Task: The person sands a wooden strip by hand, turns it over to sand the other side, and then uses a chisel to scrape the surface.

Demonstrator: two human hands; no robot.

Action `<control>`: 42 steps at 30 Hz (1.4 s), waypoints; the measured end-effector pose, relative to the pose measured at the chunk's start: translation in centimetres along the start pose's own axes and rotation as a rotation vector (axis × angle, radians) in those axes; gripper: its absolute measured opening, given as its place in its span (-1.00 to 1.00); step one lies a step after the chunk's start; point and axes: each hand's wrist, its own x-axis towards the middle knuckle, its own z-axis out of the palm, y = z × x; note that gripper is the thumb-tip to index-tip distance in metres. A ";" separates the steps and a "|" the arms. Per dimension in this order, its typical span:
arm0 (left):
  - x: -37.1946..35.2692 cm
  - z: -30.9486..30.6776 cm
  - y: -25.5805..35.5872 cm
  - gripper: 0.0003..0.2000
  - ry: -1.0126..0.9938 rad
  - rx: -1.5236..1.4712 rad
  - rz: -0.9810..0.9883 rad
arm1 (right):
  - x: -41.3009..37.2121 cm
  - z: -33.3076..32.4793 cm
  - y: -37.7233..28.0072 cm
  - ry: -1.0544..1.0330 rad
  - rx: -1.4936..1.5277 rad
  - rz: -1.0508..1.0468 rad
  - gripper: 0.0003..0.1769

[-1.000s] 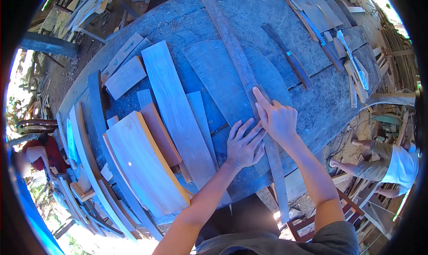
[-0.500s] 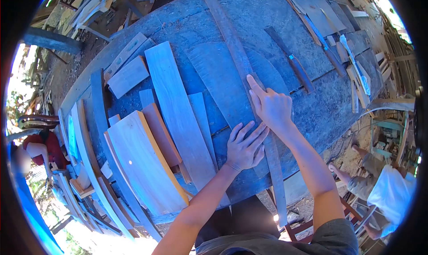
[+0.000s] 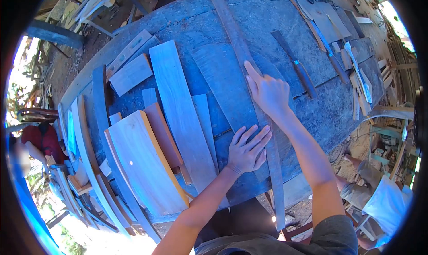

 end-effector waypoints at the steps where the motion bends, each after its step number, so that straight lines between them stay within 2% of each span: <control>1: 0.1 0.0 0.0 -0.51 0.007 -0.002 -0.011 | -0.5 -0.2 0.2 -0.026 -0.005 -0.007 -0.60; 3: 0.0 0.1 0.0 -0.51 0.012 -0.001 0.007 | 0.1 -0.2 0.1 -0.059 -0.004 -0.010 -0.61; 7: 0.0 0.1 0.0 -0.51 -0.002 0.013 0.018 | 8.7 2.6 0.1 0.187 0.025 -0.069 -0.62; 10: -0.1 -0.2 0.0 -0.52 -0.004 0.027 0.027 | 8.7 3.0 0.0 0.189 0.067 -0.054 -0.62; 12: 0.0 -0.1 -0.1 -0.50 -0.001 0.042 0.028 | 3.8 1.8 0.5 0.177 0.075 -0.080 -0.64; 16: -0.2 0.3 -0.1 -0.53 -0.010 0.006 -0.009 | -8.1 -1.8 0.5 -0.036 0.020 -0.050 -0.55; 19: -0.4 0.5 -0.4 -0.53 0.001 -0.024 0.018 | -7.9 -2.6 0.1 -0.067 -0.004 -0.060 -0.56; 21: 0.1 0.1 0.1 -0.54 -0.012 0.041 0.000 | -4.4 -0.8 0.1 0.123 -0.046 -0.104 -0.55; 23: 0.2 0.1 0.2 -0.54 -0.016 0.051 0.017 | -0.3 1.3 -0.2 0.154 -0.013 -0.040 -0.54; 27: 0.2 -0.2 0.1 -0.57 -0.011 0.060 0.029 | -1.9 1.2 -0.4 0.186 0.021 -0.003 -0.53; 30: -0.2 0.2 -0.3 -0.59 -0.005 0.039 0.026 | -9.8 -1.3 0.0 0.115 0.021 -0.040 -0.54; 32: -0.5 0.5 -0.4 -0.60 0.015 0.037 0.031 | -12.2 -3.0 0.1 -0.086 0.044 -0.001 -0.54; 36: 0.0 0.4 -0.1 -0.62 0.028 0.041 0.040 | -8.0 -1.8 -0.1 -0.022 0.034 -0.064 -0.53; 38: 0.1 0.3 0.0 -0.63 0.023 0.053 0.047 | -3.8 0.1 -0.3 0.122 0.045 -0.031 -0.53; 41: -0.7 0.0 0.2 -0.64 0.019 0.068 0.038 | -3.0 0.8 -0.6 0.177 0.039 -0.005 -0.54; 42: -0.9 0.0 0.2 -0.64 0.011 0.065 0.036 | -5.2 0.1 -0.3 0.136 0.054 -0.007 -0.54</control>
